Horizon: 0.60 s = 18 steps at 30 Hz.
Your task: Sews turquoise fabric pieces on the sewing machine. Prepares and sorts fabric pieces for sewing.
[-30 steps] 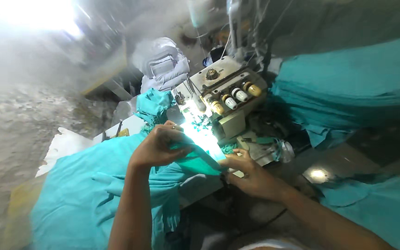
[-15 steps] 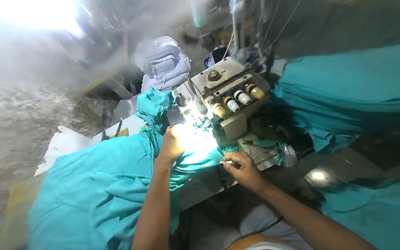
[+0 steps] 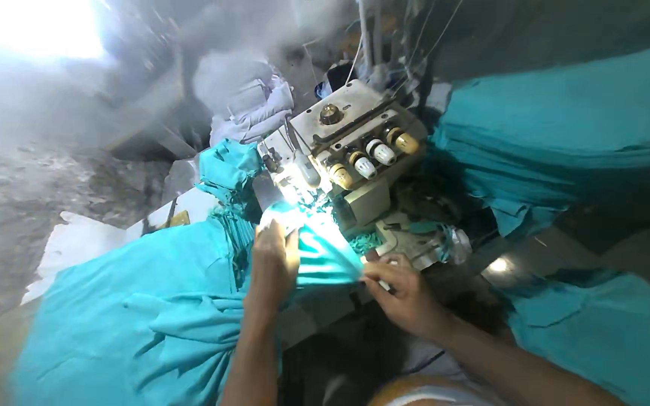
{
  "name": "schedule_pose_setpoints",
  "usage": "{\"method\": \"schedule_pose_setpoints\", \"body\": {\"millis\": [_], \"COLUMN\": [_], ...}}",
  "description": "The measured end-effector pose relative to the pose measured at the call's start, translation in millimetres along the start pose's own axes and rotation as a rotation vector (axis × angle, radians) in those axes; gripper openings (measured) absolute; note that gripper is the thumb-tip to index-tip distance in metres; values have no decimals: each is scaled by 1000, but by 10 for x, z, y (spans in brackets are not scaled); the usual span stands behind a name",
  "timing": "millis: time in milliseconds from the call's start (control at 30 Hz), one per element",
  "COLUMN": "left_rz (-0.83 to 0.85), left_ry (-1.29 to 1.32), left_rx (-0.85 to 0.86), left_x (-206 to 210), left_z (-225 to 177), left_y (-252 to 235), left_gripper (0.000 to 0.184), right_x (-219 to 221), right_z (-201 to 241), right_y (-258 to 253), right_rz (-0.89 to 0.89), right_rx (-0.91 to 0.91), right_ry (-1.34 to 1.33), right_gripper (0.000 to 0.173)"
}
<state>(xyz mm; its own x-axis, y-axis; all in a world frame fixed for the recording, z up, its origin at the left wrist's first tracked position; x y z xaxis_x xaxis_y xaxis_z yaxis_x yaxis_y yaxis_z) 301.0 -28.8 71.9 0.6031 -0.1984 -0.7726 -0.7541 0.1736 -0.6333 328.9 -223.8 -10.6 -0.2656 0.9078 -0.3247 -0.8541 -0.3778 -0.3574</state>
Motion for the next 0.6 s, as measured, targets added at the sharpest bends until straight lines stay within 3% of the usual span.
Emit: {"method": "schedule_pose_setpoints", "body": {"millis": [100, 233, 333, 467, 600], "left_rz": [110, 270, 294, 29, -14], "left_ry": [-65, 69, 126, 8, 236], "left_rx": [-45, -269, -363, -152, 9], "left_x": [44, 130, 124, -275, -698], "left_z": [-118, 208, 479, 509, -221], "left_y": [74, -5, -112, -308, -258], "left_gripper": [23, 26, 30, 24, 17], "right_x": [-31, 90, 214, 322, 367], "right_z": [28, 78, 130, 53, -102], "right_y": [33, -267, -559, -896, -1036], "right_rz": [9, 100, 312, 461, 612], "right_rx": [-15, 72, 313, 522, 505], "right_ry": [-5, -165, -312, -361, -316], "right_gripper": [19, 18, 21, 18, 17]}}
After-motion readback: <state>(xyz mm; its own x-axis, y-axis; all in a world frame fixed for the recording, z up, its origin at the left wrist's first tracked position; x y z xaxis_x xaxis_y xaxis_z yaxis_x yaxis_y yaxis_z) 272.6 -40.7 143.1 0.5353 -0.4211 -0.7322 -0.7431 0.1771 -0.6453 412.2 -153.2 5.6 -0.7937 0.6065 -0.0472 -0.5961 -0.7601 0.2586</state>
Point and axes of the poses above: each hand's wrist, its own y-axis away from the middle knuckle, its own x-axis out of the palm, z = x × y, the point moved 6 cm from there along -y, towards the middle knuckle, and after that the axes turned 15 degrees about x, right-handed, at the moved point
